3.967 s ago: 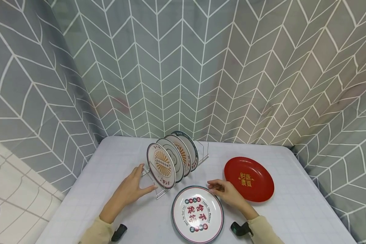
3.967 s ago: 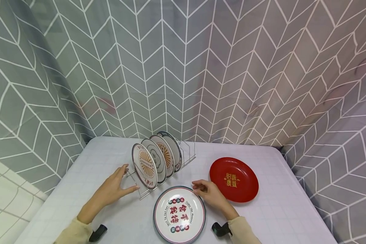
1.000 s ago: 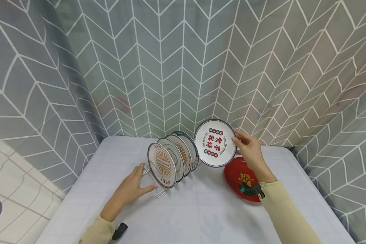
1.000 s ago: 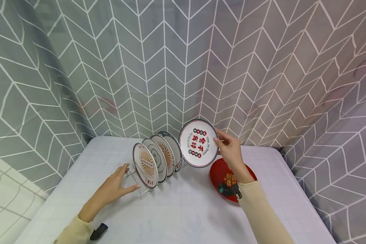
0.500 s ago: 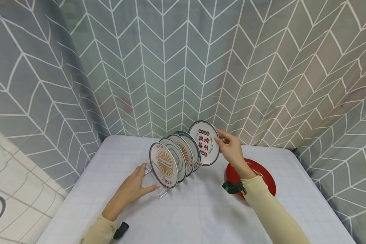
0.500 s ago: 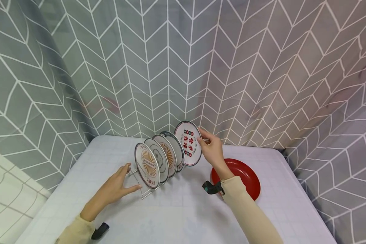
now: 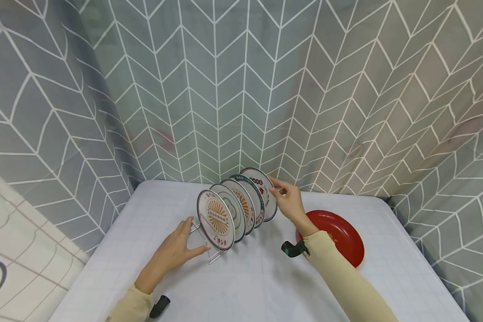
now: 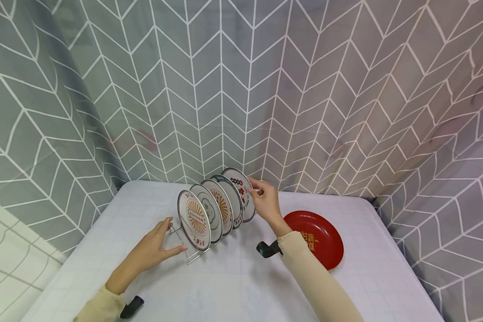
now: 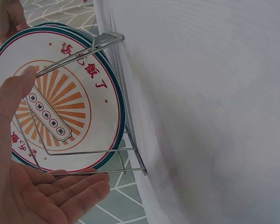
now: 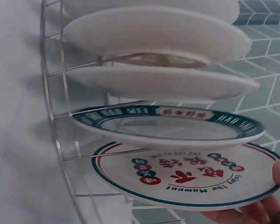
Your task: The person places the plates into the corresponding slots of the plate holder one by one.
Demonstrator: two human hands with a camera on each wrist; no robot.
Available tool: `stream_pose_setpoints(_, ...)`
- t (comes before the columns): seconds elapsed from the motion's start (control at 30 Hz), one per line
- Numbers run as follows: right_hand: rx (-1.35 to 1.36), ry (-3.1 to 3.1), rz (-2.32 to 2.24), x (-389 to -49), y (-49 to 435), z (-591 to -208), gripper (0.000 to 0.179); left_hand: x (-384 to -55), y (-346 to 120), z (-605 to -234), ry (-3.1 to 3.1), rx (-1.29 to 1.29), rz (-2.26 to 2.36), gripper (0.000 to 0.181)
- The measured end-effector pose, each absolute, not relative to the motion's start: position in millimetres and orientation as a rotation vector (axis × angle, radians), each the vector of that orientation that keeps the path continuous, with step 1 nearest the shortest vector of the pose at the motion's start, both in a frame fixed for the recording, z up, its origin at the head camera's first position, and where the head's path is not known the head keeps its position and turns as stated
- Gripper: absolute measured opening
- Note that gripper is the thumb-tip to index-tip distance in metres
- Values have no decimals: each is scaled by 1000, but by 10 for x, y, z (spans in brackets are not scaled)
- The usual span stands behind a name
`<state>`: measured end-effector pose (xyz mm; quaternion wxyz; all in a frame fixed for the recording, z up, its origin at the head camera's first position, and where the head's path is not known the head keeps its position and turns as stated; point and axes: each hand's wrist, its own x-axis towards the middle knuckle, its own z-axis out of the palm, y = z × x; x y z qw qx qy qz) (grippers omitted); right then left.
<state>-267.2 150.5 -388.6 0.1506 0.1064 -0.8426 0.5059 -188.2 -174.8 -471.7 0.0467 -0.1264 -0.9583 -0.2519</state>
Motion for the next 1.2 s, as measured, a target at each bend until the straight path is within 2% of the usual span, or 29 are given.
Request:
stream_pose_setpoints(0.77, 333, -2544, 1610, -2858, 1573, -4010, 41, -1892, -1708, -4716, -2904, -378, -797, 109)
stream_pose_setpoints(0.93, 351, -2541, 1655, -2680, 1821, -3975, 52, -1884, -1687, -4736, -2921, -394, -820, 110)
stream_pose_setpoints(1.2, 292, -2514, 1672, -2221, 2430, -4112, 55, -1867, -1742, -4717, -2913, -385, -792, 110)
